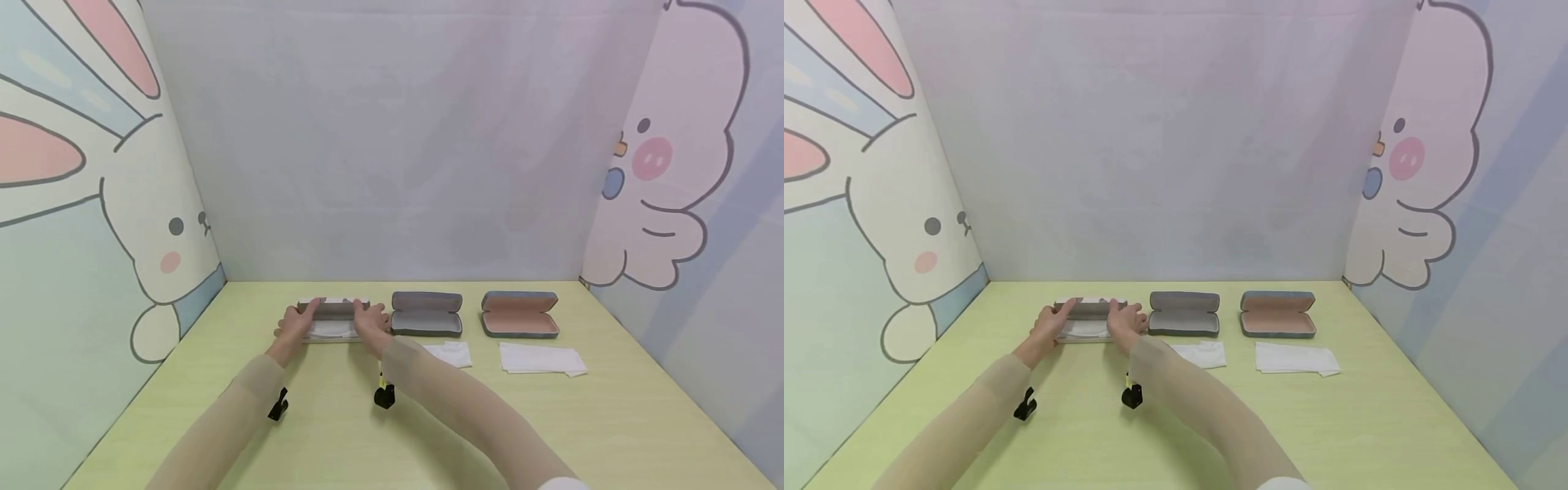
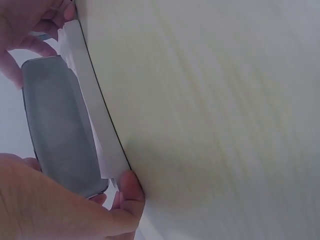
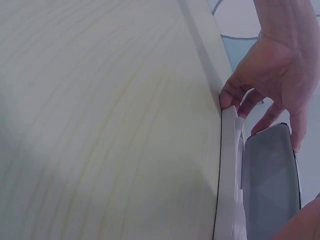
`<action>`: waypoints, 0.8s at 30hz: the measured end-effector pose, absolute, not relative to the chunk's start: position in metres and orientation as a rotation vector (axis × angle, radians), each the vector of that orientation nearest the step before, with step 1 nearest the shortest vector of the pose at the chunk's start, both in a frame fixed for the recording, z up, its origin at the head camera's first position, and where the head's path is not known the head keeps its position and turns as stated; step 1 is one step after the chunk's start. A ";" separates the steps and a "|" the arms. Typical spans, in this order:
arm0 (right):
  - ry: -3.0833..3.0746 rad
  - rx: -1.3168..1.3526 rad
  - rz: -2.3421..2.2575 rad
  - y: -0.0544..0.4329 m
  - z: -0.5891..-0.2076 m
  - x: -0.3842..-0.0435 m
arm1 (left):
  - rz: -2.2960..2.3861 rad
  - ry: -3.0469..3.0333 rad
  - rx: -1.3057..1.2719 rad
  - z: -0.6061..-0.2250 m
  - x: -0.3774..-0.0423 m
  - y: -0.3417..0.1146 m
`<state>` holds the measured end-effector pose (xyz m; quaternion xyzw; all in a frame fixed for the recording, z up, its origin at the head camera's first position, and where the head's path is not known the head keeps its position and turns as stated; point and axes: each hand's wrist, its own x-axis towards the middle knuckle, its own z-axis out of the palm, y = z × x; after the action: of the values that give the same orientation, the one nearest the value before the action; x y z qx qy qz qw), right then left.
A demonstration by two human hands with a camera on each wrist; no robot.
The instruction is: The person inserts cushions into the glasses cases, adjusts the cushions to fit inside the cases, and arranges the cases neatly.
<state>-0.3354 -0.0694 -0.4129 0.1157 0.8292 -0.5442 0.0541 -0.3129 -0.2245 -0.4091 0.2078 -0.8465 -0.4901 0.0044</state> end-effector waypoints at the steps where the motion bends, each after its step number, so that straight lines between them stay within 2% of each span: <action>1: 2.515 0.343 -1.658 -0.069 -0.413 -0.335 | -1.536 -2.654 0.642 -0.409 -0.312 -0.225; 24: 2.497 0.196 -1.635 -0.056 -0.417 -0.330 | -1.754 -2.601 0.521 -0.411 -0.306 -0.236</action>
<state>-0.3300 -0.0558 -0.4172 0.0654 0.8324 -0.5451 0.0752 -0.3055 -0.2362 -0.4109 0.1638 -0.8177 -0.5516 -0.0193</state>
